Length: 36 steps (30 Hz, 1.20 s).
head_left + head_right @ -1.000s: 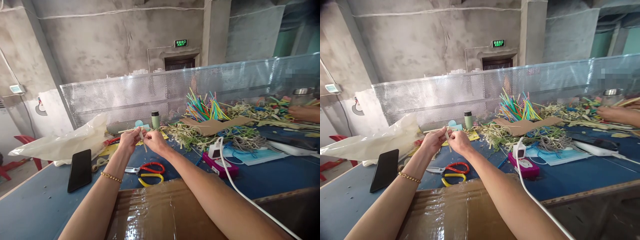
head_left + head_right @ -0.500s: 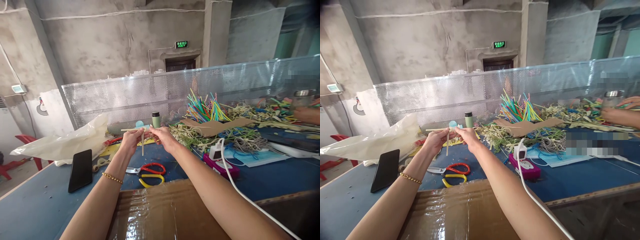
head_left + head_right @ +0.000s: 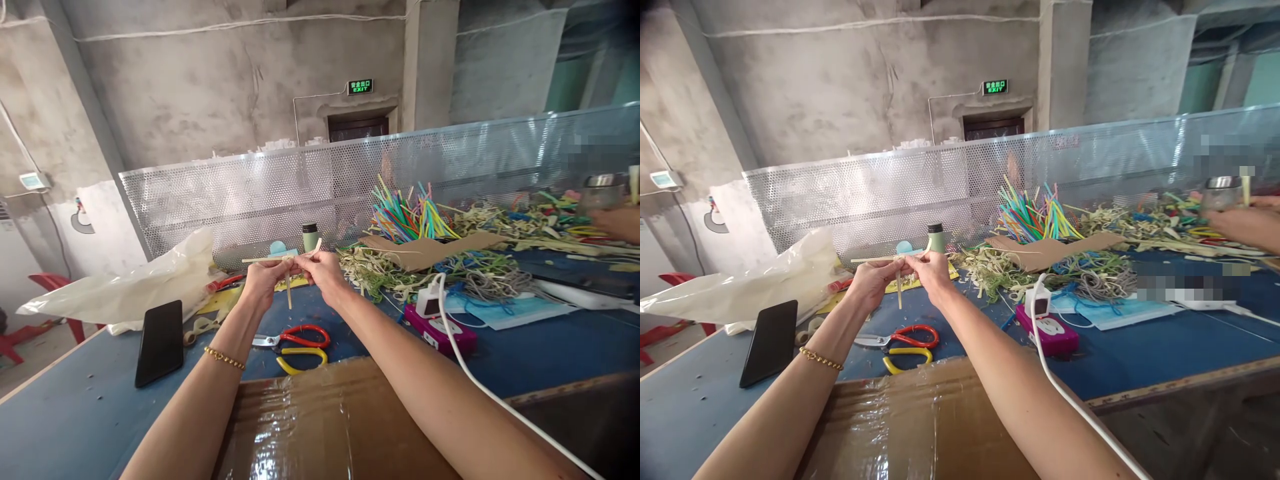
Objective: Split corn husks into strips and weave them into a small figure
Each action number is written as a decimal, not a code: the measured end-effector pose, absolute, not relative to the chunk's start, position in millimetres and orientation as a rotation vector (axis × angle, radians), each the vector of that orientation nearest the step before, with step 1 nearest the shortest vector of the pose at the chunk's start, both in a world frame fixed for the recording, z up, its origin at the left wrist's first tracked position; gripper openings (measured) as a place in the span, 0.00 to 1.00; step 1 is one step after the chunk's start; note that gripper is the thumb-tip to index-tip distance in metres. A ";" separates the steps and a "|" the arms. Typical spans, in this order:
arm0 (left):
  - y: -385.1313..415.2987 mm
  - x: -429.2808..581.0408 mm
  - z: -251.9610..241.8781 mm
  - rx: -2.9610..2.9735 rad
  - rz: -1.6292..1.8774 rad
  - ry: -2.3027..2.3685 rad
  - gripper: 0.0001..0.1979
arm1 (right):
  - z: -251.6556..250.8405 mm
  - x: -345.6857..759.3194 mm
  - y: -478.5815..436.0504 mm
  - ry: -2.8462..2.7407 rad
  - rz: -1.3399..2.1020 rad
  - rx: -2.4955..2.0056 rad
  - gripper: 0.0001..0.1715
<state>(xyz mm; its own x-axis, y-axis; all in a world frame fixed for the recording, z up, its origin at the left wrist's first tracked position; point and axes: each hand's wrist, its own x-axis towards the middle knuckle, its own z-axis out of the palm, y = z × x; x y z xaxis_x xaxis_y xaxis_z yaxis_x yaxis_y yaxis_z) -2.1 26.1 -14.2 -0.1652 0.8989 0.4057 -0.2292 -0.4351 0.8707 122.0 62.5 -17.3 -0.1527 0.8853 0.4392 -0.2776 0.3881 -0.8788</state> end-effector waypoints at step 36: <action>22.3 -8.0 -16.8 1.672 1.368 1.130 0.03 | -9.9 140.4 75.6 -2.022 0.407 -0.585 0.10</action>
